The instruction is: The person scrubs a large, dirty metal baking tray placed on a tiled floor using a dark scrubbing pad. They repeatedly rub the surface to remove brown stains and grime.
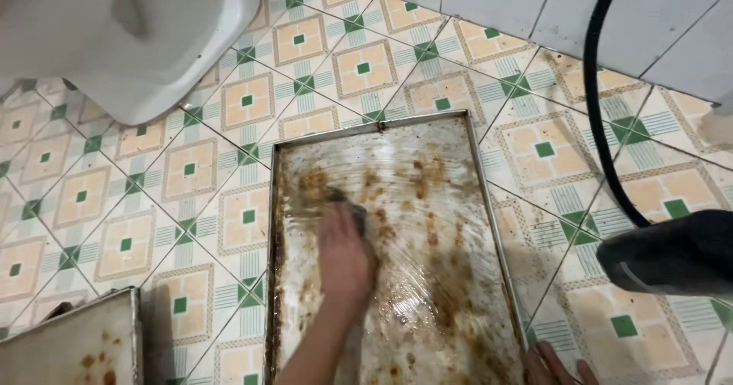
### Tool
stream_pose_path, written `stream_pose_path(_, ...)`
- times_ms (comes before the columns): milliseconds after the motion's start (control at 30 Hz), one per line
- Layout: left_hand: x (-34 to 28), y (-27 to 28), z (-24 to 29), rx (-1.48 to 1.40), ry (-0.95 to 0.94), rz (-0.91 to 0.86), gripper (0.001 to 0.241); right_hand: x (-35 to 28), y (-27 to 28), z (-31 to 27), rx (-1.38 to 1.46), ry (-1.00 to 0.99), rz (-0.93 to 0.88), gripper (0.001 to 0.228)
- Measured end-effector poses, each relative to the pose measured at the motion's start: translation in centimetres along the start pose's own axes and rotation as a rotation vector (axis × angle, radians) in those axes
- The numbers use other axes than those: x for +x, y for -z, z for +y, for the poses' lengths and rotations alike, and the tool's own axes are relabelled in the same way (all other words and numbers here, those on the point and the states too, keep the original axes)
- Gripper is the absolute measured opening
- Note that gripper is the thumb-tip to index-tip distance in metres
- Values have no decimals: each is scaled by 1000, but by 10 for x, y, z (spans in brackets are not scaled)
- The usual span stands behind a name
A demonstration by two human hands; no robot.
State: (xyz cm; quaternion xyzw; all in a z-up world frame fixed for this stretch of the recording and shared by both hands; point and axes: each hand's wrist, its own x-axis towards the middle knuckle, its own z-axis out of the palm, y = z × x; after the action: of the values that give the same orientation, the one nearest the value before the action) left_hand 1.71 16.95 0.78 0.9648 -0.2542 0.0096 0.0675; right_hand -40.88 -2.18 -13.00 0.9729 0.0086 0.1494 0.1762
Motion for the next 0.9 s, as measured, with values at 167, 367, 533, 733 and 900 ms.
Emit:
stream_pose_path(167,-63,32,105,-348,-721,-180,48,-9,18,-10,254,-303,-322,80)
stream_pose_path(367,26,7,27,-114,-331,-189,60,-18,-7,-27,135,-497,-212,68)
stream_pose_path(533,44,11,17,-213,-261,-341,115,-17,0,-11,203,-313,-131,127)
stream_pose_path(733,-28,-2,25,-187,-665,-110,89,12,49,8,113,-223,-292,151)
stream_pose_path(900,-13,12,94,-403,-780,-95,63,46,103,15,608,-350,-298,106)
